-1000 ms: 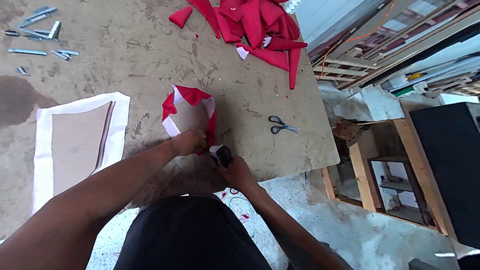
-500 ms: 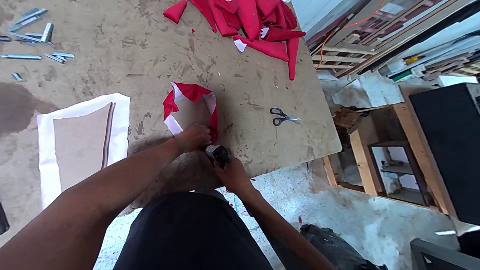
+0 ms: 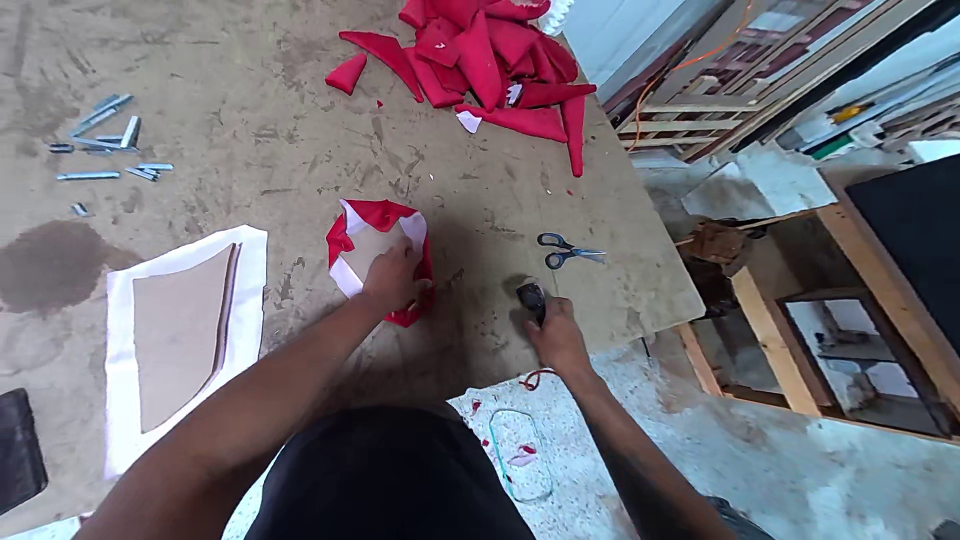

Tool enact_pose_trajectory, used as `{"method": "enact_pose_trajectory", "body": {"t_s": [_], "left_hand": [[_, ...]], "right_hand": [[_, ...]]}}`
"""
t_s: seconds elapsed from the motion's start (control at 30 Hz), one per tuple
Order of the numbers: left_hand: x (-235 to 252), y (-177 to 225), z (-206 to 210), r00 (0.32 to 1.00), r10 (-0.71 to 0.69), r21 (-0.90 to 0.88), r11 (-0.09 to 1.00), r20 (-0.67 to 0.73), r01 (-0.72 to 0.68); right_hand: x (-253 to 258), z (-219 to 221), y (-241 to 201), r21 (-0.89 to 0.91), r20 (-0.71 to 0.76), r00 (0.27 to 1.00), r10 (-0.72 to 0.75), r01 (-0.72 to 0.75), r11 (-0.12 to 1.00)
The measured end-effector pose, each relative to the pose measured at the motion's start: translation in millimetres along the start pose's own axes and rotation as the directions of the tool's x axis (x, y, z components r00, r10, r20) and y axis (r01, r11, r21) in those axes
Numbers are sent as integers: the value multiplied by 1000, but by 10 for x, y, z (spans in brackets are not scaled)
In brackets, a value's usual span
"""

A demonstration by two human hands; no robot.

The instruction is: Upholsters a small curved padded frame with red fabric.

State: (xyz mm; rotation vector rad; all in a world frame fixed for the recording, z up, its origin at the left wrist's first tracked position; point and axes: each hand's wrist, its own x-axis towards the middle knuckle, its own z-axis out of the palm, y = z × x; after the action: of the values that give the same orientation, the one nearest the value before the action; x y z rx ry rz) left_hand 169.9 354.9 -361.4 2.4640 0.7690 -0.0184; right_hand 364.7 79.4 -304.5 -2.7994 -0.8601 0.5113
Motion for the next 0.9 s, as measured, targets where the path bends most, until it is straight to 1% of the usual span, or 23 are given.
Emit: {"method": "enact_pose_trajectory", "body": {"t_s": [0.07,0.1,0.17,0.2,0.23,0.27,0.3,0.33,0.37,0.43,0.5,0.53,0.57,0.63,0.67,0.73,0.83,0.9], "left_hand": [[-3,39,-7,995,49,47,997,89,-53],[-29,28,-37,987,99,53,993,130,-106],[-183,-35,-86,951,250,40,965,179,-261],[-302,-79,-117,931,313,15,947,189,-321],[-419,-145,-154,914,348,-20,936,206,-352],[-524,-209,-197,907,359,-64,933,222,-353],[-605,-258,-241,910,345,-106,938,230,-329],[-642,-273,-287,925,311,-142,948,220,-285],[-625,-256,-319,945,260,-150,961,199,-233],[-448,-167,-336,974,142,-76,989,177,-130],[-173,-60,-293,971,40,7,999,235,-43],[-62,3,-245,964,-10,36,999,265,0],[32,79,-211,957,-65,64,997,283,48],[176,191,-200,951,-154,95,987,269,133],[193,205,-179,953,-170,105,983,249,147],[186,217,-106,959,-179,116,981,219,156],[233,244,-19,961,-189,122,978,203,167],[237,216,-5,964,-189,157,974,188,161]], "right_hand": [[110,58,48,44,36,999,-11,10,999],[112,83,5,75,45,999,-27,23,997],[30,110,-153,173,29,997,-71,65,983],[-32,122,-271,250,45,996,-75,62,966],[-107,140,-418,345,113,992,-52,10,939],[-179,200,-562,451,214,977,-24,-77,889],[-228,321,-681,551,325,946,-16,-176,816],[-248,464,-782,613,409,912,-18,-260,747],[-239,603,-851,631,434,900,-24,-286,721],[-131,777,-959,596,366,930,-41,-200,778],[8,824,-1076,539,350,935,-53,-155,828],[47,851,-1103,550,383,923,-48,-186,814],[77,876,-1100,590,438,898,-48,-247,769],[146,881,-1064,669,527,846,-78,-356,653],[147,873,-1041,688,548,830,-103,-378,619],[136,870,-984,722,530,834,-155,-349,597],[202,824,-943,731,469,853,-229,-230,642],[331,737,-1053,717,450,836,-313,-129,685]]}}
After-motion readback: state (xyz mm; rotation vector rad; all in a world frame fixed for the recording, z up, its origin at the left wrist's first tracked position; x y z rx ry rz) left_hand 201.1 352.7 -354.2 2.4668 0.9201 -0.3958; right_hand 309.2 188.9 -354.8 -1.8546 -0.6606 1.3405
